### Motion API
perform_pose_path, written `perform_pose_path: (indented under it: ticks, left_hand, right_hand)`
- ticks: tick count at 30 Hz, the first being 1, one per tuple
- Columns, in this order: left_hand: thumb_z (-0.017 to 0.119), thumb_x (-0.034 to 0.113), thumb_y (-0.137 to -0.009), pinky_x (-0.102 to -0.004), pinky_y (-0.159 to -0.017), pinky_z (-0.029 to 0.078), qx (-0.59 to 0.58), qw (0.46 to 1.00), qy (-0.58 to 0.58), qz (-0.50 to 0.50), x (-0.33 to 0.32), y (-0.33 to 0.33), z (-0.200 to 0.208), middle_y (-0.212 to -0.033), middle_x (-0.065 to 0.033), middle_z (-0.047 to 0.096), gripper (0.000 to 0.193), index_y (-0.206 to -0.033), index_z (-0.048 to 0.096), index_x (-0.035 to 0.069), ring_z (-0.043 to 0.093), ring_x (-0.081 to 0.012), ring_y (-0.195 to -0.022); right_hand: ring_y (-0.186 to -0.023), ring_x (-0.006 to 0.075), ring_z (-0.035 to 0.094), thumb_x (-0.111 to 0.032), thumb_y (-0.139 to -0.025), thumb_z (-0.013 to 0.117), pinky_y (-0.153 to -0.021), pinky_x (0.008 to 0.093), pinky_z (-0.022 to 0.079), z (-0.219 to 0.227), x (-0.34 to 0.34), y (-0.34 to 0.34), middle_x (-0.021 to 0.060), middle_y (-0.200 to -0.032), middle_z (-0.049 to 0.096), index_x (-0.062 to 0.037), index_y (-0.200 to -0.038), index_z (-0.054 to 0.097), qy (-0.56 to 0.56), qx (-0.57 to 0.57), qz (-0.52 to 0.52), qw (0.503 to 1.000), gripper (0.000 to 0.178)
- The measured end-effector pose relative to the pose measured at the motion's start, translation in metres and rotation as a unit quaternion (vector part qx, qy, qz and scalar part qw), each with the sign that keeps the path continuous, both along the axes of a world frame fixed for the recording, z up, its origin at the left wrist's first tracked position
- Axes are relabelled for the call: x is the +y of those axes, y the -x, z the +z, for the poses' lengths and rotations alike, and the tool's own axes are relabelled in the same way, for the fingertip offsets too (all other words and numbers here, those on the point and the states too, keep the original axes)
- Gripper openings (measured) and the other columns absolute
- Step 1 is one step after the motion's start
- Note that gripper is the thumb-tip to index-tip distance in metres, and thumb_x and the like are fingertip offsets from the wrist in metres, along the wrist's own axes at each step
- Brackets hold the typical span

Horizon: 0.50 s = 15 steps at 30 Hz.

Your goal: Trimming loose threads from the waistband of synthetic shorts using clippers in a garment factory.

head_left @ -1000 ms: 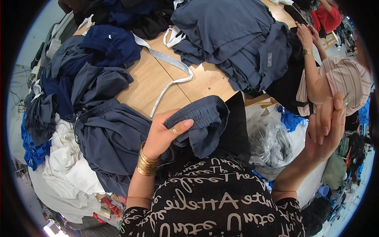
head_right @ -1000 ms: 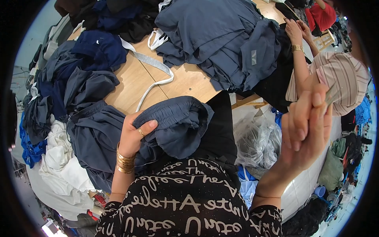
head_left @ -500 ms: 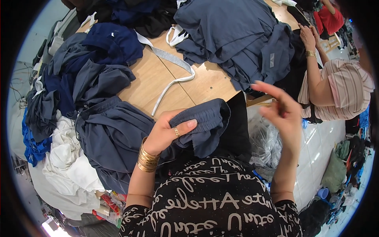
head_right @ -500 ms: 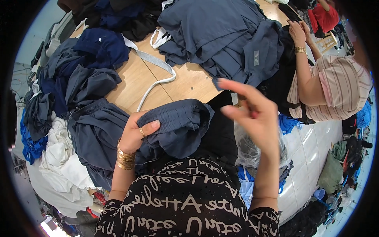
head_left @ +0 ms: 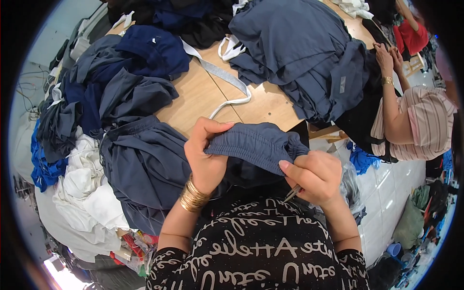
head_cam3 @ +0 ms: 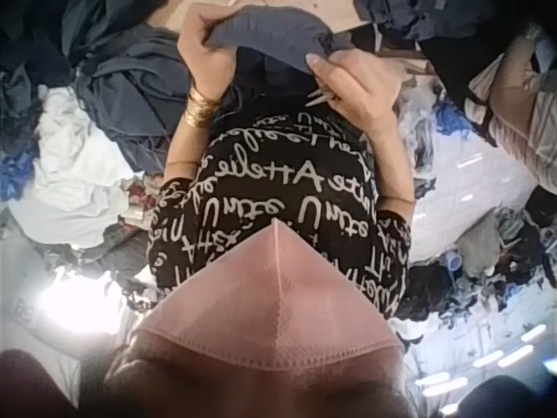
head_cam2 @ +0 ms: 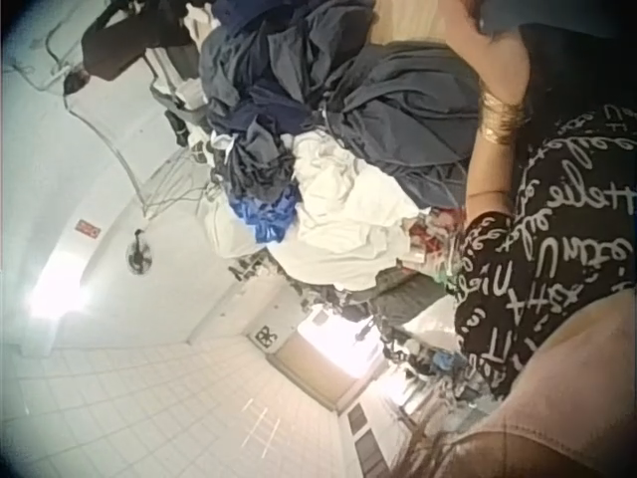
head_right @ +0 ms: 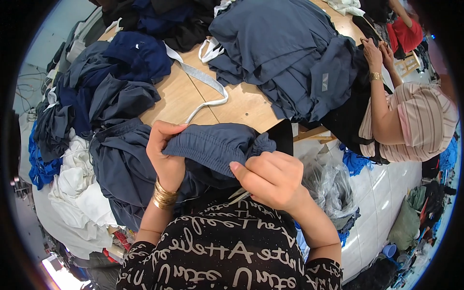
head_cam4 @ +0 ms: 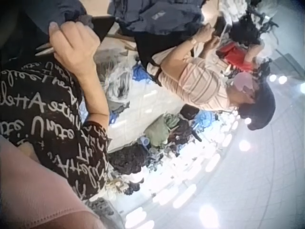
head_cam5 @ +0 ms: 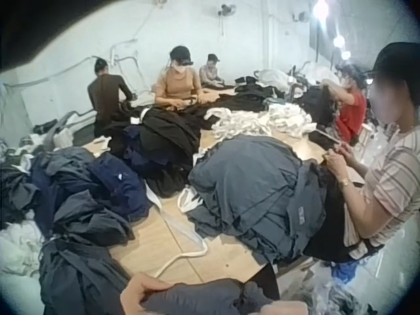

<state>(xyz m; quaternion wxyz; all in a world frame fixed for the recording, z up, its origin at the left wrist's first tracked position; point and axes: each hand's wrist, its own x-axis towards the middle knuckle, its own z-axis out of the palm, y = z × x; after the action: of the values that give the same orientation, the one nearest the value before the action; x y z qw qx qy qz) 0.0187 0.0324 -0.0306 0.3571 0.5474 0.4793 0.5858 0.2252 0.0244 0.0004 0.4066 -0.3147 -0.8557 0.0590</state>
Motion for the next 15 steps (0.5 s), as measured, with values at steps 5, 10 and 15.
perform_pose_path:
  ticks: [5, 10, 15]
  left_hand:
    - [0.059, -0.004, -0.081, -0.0224, -0.074, 0.046, -0.249, 0.946, 0.153, -0.139, -0.004, -0.010, 0.000, -0.092, -0.0079, 0.061, 0.018, -0.093, 0.046, 0.001, 0.059, -0.0107, -0.084]
    - [0.058, -0.004, -0.082, -0.0220, -0.073, 0.047, -0.310, 0.923, 0.169, -0.156, -0.007, -0.012, -0.003, -0.092, -0.0082, 0.061, 0.017, -0.092, 0.046, 0.001, 0.059, -0.0108, -0.082]
    - [0.060, -0.004, -0.081, -0.0212, -0.072, 0.047, -0.256, 0.943, 0.145, -0.159, -0.011, -0.017, -0.001, -0.090, -0.0076, 0.062, 0.018, -0.092, 0.046, 0.001, 0.059, -0.0103, -0.081]
  right_hand:
    - [-0.053, 0.0169, 0.052, -0.005, -0.060, 0.074, -0.045, 0.0254, 0.038, -0.013, 0.000, 0.002, 0.0025, -0.071, 0.052, -0.0089, -0.079, 0.064, 0.082, -0.071, 0.002, 0.994, 0.022]
    - [-0.061, 0.0176, 0.059, -0.005, -0.067, 0.072, -0.053, 0.0253, 0.047, 0.006, 0.008, 0.010, 0.0048, -0.080, 0.058, -0.0053, -0.085, 0.064, 0.168, 0.099, -0.065, 0.979, 0.020]
    - [-0.062, 0.0180, 0.060, 0.001, -0.065, 0.069, -0.053, 0.0253, 0.047, 0.010, 0.010, 0.021, 0.0056, -0.082, 0.059, -0.0043, -0.087, 0.063, 0.090, 0.075, -0.054, 0.992, 0.023]
